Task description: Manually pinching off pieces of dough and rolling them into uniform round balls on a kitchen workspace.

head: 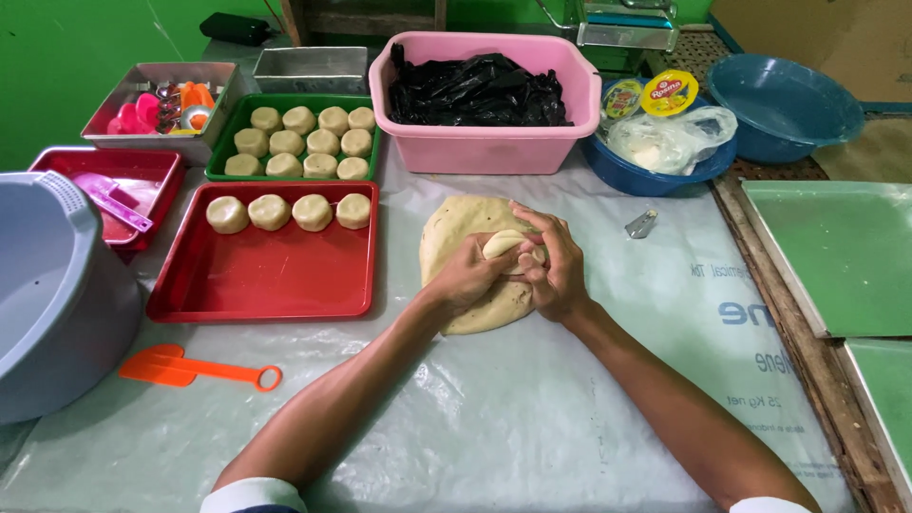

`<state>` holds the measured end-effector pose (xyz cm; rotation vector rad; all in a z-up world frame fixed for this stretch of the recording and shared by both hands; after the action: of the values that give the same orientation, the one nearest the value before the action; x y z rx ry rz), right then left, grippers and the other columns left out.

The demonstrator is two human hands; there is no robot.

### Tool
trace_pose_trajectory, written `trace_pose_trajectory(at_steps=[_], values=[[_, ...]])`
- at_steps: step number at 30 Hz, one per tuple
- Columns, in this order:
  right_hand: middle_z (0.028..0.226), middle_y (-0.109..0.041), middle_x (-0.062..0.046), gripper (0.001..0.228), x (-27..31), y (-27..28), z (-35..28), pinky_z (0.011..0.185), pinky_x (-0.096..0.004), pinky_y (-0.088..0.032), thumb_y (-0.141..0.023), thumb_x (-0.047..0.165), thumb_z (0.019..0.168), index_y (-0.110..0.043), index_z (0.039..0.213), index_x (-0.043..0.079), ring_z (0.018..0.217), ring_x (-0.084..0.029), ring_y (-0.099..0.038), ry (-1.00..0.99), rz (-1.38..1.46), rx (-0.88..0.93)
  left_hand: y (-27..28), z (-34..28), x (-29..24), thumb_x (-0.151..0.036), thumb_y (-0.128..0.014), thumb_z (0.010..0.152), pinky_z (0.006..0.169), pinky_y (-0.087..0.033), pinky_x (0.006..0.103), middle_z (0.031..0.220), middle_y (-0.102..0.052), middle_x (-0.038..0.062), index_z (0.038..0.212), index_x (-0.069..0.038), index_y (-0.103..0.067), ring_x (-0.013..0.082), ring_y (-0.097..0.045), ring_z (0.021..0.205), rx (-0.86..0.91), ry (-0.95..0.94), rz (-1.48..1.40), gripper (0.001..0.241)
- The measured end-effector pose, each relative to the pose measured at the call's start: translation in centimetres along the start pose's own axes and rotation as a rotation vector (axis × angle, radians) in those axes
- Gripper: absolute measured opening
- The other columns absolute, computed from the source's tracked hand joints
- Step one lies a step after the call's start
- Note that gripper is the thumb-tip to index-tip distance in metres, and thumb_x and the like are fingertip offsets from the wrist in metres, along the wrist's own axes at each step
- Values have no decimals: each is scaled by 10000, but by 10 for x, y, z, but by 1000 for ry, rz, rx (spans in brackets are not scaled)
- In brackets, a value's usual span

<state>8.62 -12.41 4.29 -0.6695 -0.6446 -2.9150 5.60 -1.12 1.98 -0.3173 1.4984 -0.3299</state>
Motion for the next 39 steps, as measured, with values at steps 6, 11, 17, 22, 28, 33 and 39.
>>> trace_pose_trajectory(at_steps=[6,11,17,22,28,33,39], values=[[1369,-655,-146,579,0,1,-2,1011,-412,-450,-456,462,1000,-615,1330,14,1084,-293,-663,-30,-22,-21,-6,-8,-11,-124,-818,858,772,-652,406,800,-740,111,987,-9,-748,182,-746,748,4,31,-237,186],[1359,-648,-176,542,7,2,1,1010,-424,-466,-457,397,998,-614,1317,-12,1121,-336,-654,-12,-21,-29,4,-4,0,-53,-818,833,696,-656,378,790,-747,141,1045,27,-749,225,-753,707,-31,29,-167,236],[1330,-644,-187,550,5,1,-1,1002,-407,-501,-468,414,1011,-610,1306,-28,1158,-349,-638,1,-2,-28,3,-3,3,8,-794,797,625,-650,336,750,-731,126,1061,-2,-746,214,-753,680,-43,21,-92,268],[1303,-651,-192,530,8,3,2,1028,-437,-480,-452,391,1020,-601,1296,-36,1180,-359,-645,19,-37,-33,2,-2,-3,-12,-806,796,627,-636,315,773,-727,111,1137,-23,-724,195,-741,693,-48,0,-63,351],[1288,-654,-211,522,10,4,5,1053,-488,-447,-380,366,1067,-601,1292,-49,1214,-407,-628,28,-74,-64,8,4,11,-300,-743,945,821,-644,458,1020,-737,253,1167,72,-690,298,-758,928,5,127,-331,436],[1271,-667,-182,488,4,4,2,1073,-461,-444,-374,337,1068,-604,1297,-28,1227,-373,-627,-38,-68,-65,10,2,9,-170,-728,942,702,-668,484,949,-746,270,1103,74,-684,350,-766,842,-27,126,-258,296],[1269,-669,-195,517,11,3,6,1002,-453,-491,-351,369,1087,-600,1291,-36,1104,-358,-670,-67,-69,-53,-1,-1,-8,-171,-762,918,630,-671,437,837,-751,205,999,56,-700,288,-774,734,-9,79,-306,249]])
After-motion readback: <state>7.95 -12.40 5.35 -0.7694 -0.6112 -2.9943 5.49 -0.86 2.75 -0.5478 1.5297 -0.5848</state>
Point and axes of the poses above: each hand's wrist, its own z-axis towards the middle knuckle, its own y-axis out of the back of the hand, x = y × z, the point moved 6 cm from there along z, towards the middle knuckle
